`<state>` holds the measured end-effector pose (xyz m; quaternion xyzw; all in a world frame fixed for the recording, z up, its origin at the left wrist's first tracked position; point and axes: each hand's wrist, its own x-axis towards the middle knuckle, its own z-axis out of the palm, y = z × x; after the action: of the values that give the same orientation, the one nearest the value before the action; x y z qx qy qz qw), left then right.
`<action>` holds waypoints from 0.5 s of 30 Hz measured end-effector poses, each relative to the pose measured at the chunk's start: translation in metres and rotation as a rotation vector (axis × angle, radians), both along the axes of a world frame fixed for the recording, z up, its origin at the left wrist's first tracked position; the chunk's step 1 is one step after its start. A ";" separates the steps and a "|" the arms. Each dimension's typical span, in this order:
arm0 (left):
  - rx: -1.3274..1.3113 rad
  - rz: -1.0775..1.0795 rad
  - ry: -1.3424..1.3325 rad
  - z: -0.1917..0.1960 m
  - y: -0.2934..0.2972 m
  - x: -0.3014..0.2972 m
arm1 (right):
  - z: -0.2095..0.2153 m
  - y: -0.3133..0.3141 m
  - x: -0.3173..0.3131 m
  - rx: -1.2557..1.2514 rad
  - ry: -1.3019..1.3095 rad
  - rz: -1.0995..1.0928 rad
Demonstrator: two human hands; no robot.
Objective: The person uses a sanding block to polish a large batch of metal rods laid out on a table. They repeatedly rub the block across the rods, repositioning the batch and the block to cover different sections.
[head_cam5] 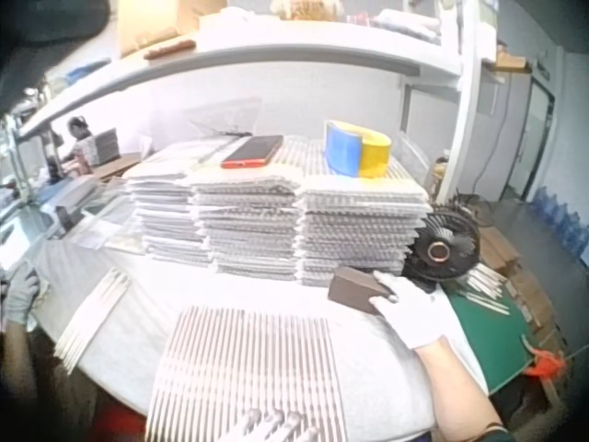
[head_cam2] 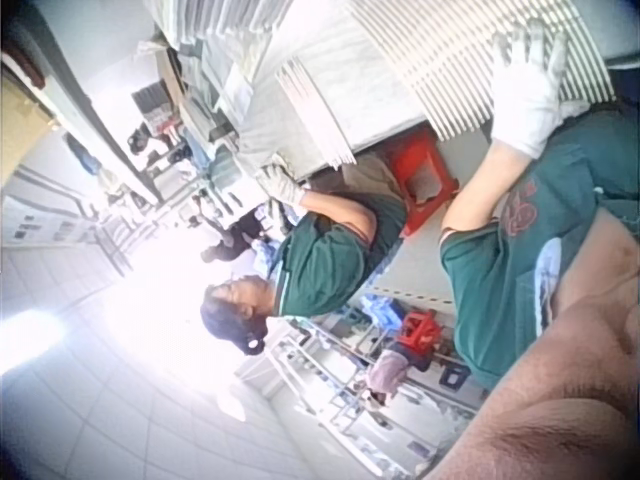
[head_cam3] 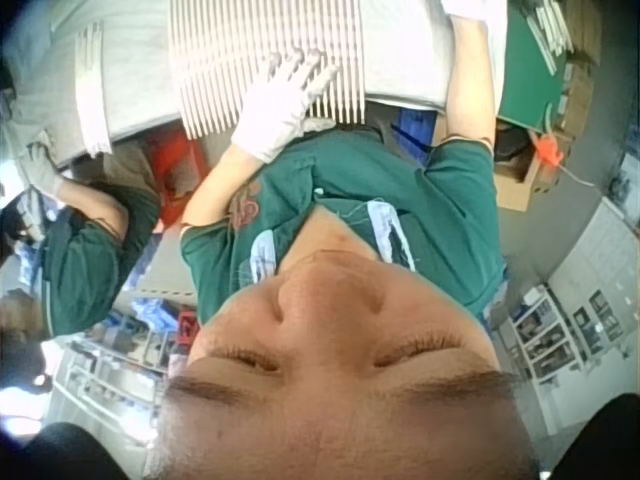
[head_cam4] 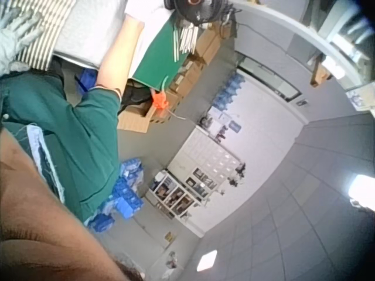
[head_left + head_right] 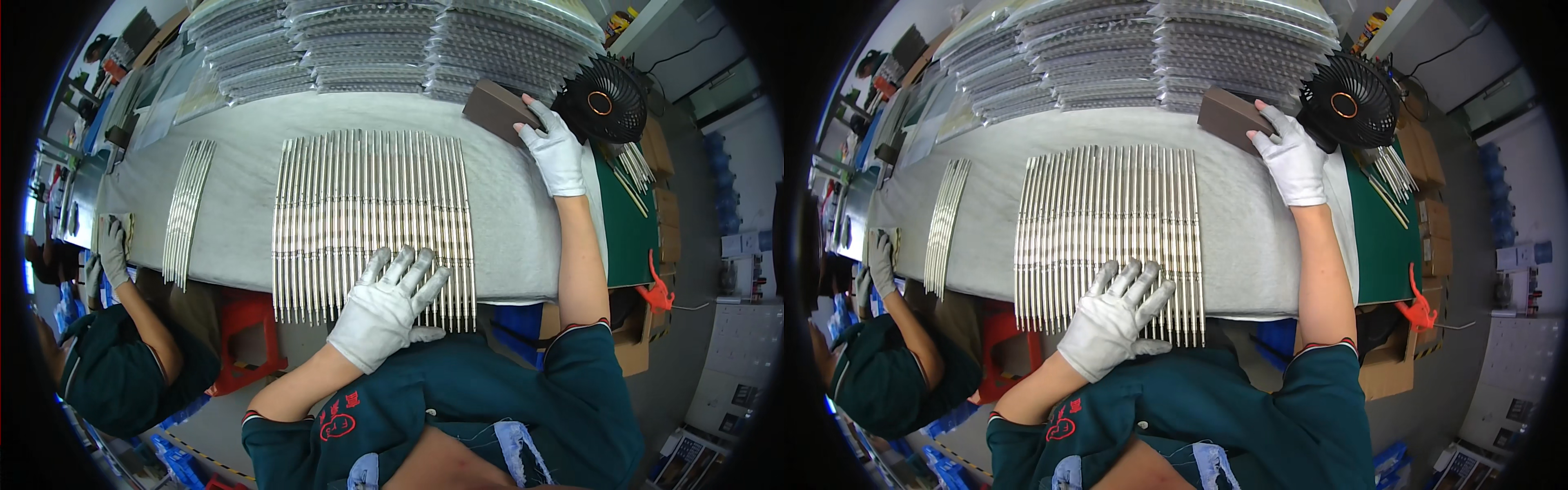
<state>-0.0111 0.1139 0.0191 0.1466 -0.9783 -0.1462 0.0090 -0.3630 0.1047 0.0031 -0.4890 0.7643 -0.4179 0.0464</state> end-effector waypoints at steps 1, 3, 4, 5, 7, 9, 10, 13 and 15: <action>0.017 -0.008 0.014 0.002 -0.001 0.000 | 0.000 0.000 0.000 -0.039 -0.033 0.010; 0.053 -0.019 0.039 0.012 -0.007 -0.004 | 0.000 -0.001 0.002 -0.078 -0.077 0.012; 0.048 -0.015 0.006 0.020 -0.013 -0.012 | 0.000 -0.001 0.002 -0.098 -0.099 0.011; 0.019 -0.009 -0.013 0.021 -0.020 -0.022 | -0.001 0.000 0.000 -0.134 -0.056 -0.003; -0.070 0.033 -0.006 0.010 -0.036 -0.039 | -0.008 -0.003 -0.003 -0.209 0.021 -0.018; -0.088 0.008 -0.051 0.002 -0.047 -0.053 | -0.003 0.000 -0.002 -0.175 0.186 -0.044; -0.094 -0.015 -0.065 0.000 -0.049 -0.058 | 0.000 0.001 -0.002 -0.159 0.269 -0.057; -0.105 -0.085 -0.121 0.001 -0.047 -0.076 | 0.005 0.002 0.001 -0.232 0.246 -0.037; -0.081 -0.110 -0.100 -0.001 -0.041 -0.089 | -0.001 0.000 -0.002 -0.237 0.243 -0.018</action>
<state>-0.0998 0.0728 0.0185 0.0995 -0.9892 -0.0995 -0.0420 -0.3652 0.1049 0.0021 -0.5311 0.7139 -0.4434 -0.1079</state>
